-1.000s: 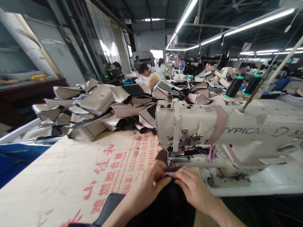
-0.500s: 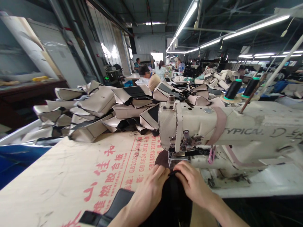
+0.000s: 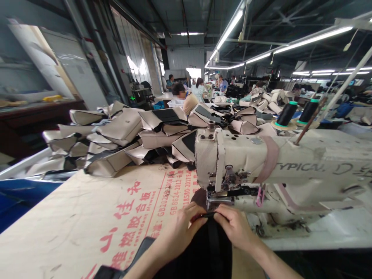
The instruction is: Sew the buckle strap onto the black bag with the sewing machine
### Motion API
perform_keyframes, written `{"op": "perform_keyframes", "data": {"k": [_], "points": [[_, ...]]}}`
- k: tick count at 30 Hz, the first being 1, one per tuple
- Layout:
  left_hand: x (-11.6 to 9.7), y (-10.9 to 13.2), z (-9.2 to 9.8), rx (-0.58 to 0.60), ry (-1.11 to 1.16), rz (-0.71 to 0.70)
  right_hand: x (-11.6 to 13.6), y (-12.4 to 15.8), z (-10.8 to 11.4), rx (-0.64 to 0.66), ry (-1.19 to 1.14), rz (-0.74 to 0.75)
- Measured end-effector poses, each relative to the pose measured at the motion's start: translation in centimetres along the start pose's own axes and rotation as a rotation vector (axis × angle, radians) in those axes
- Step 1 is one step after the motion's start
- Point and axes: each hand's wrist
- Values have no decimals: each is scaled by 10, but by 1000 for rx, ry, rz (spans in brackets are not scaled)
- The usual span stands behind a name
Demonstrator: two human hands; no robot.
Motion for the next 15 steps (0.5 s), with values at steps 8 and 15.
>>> {"op": "perform_keyframes", "data": {"k": [8, 15], "points": [[31, 17, 15, 310, 100, -63, 0, 1, -5, 20, 9, -9], [47, -7, 21, 217, 311, 19, 2, -9, -19, -45, -219, -150]]}}
Point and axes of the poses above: each hand's wrist, its own y-axis away from the middle knuckle, its own z-axis out of the back of the hand, x = y × z, and after that the axes turned 12 degrees about x, right-handed
